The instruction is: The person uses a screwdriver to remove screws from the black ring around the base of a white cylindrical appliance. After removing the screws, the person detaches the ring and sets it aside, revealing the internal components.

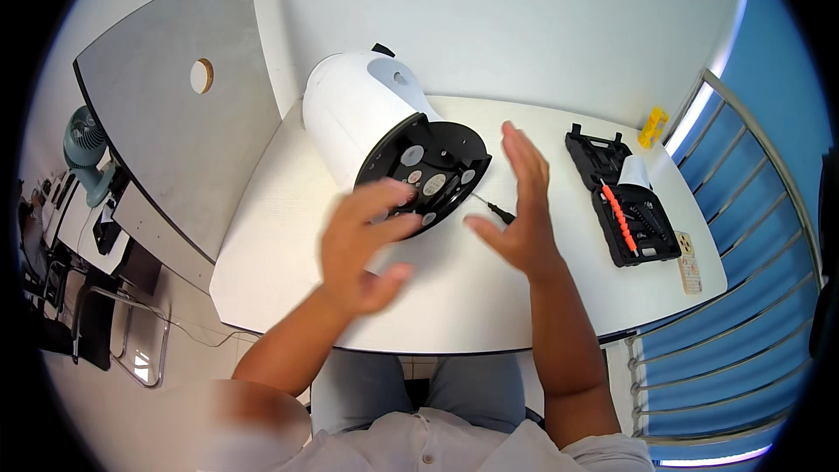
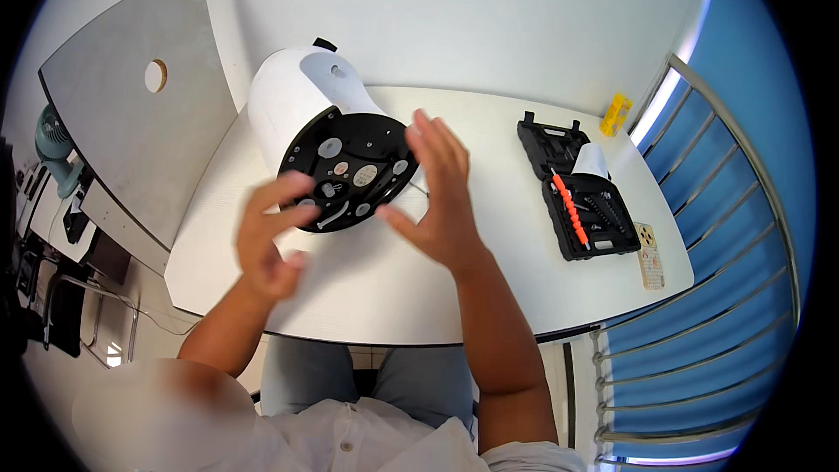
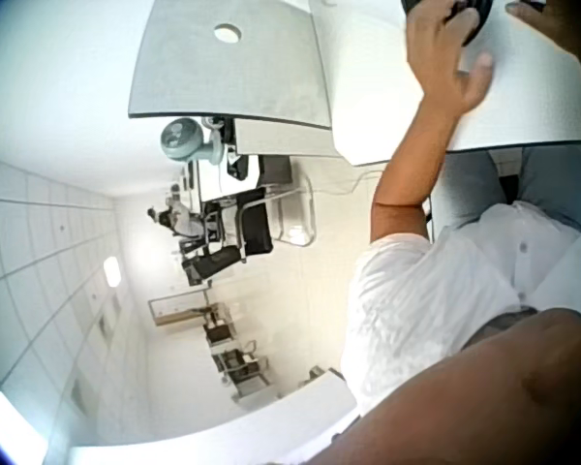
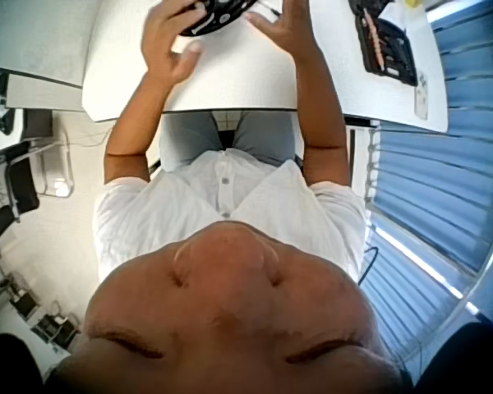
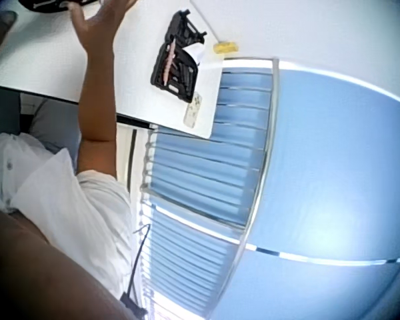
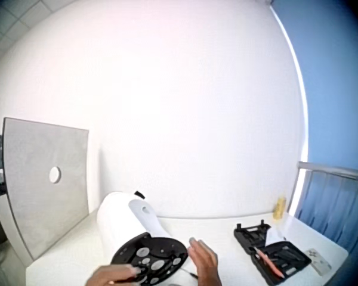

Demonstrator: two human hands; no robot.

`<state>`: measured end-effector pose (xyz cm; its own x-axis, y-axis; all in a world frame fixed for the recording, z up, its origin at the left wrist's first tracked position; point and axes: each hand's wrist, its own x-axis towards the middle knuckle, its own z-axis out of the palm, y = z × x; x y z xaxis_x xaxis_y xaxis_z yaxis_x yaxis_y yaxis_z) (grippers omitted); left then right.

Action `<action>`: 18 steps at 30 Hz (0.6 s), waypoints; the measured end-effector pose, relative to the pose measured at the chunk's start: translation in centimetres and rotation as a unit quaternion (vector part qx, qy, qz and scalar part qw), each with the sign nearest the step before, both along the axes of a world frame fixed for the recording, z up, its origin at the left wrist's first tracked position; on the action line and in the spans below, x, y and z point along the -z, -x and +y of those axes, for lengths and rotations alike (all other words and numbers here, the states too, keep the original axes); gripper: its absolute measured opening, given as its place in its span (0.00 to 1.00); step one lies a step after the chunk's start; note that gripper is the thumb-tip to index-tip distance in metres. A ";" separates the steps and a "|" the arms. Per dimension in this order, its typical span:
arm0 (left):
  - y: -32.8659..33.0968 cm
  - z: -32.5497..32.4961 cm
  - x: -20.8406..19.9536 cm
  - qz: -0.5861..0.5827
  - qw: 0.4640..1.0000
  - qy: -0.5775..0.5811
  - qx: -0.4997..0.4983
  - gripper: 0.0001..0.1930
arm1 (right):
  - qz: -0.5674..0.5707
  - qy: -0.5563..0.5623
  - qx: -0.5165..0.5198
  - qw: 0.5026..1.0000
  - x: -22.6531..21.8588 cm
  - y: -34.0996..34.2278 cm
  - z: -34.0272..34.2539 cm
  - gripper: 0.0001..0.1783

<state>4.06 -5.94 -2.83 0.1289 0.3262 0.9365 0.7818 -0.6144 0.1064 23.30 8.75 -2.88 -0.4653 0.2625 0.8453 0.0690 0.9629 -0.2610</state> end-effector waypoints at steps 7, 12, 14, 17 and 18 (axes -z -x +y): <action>-5.0 1.0 0.5 -0.014 0.900 0.434 0.032 0.19 | -0.116 -0.043 -0.071 0.990 -0.1 0.5 -2.5 0.38; -7.5 1.2 1.7 -0.032 0.909 0.415 0.039 0.22 | -0.164 -0.072 -0.067 0.981 0.3 0.9 -3.4 0.27; -8.1 1.2 2.6 -0.111 0.938 0.313 0.105 0.20 | -0.115 -0.052 -0.126 0.984 0.5 1.2 -3.6 0.27; -8.9 -0.4 3.8 -0.185 0.937 0.261 0.138 0.19 | -0.106 -0.027 -0.182 0.977 0.5 1.2 -4.9 0.31; -9.1 -1.2 4.2 -0.193 0.936 0.265 0.129 0.19 | -0.107 -0.020 -0.198 0.974 0.6 1.2 -5.4 0.32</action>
<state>13.19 -7.10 -7.01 -0.0464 0.7630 0.6448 0.4546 -0.5586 0.6938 22.08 3.31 -3.47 -0.6894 -0.0044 0.7244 -0.2611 0.9343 -0.2429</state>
